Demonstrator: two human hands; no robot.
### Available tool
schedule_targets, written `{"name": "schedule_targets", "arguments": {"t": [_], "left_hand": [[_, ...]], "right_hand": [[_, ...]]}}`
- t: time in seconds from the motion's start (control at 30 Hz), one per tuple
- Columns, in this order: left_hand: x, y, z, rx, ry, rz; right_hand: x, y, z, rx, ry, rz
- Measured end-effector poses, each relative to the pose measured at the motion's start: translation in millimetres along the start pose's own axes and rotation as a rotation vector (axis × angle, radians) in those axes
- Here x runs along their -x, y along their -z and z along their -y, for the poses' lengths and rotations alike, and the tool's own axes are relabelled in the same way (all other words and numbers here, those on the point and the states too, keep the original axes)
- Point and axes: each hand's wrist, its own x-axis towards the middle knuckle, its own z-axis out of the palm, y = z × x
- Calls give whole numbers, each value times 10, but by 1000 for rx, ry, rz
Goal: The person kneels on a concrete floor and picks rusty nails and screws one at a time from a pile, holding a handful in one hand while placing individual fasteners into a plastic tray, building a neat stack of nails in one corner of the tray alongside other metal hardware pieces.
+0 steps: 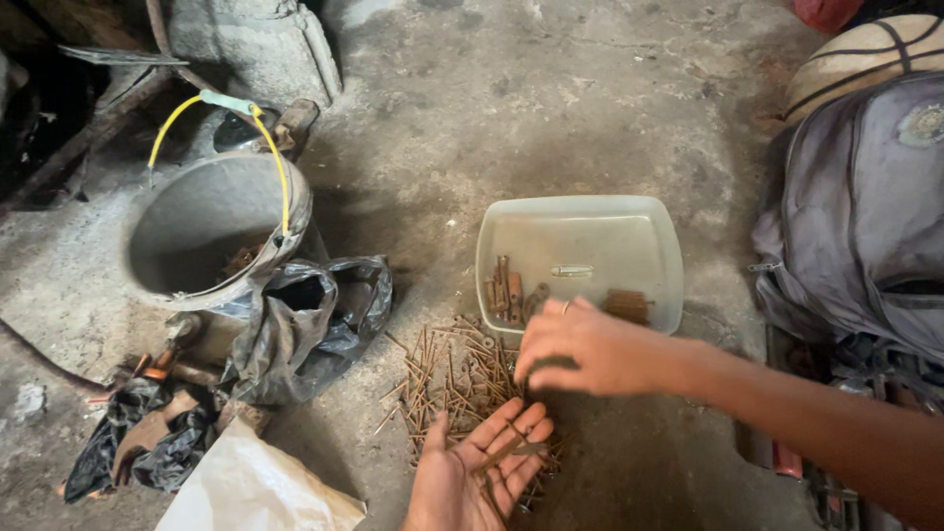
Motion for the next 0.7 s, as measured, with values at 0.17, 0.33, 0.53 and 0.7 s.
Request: {"name": "schedule_targets", "arguments": {"t": [0.17, 0.33, 0.53, 0.7], "left_hand": [[82, -64, -50, 0, -9, 37], [188, -150, -89, 1, -9, -40], [165, -111, -59, 19, 9, -74], [35, 86, -8, 53, 10, 288]], "right_hand": [[92, 17, 369, -131, 156, 46], [133, -42, 477, -77, 229, 52], [120, -68, 523, -2, 318, 36], [116, -32, 593, -157, 280, 40]]}}
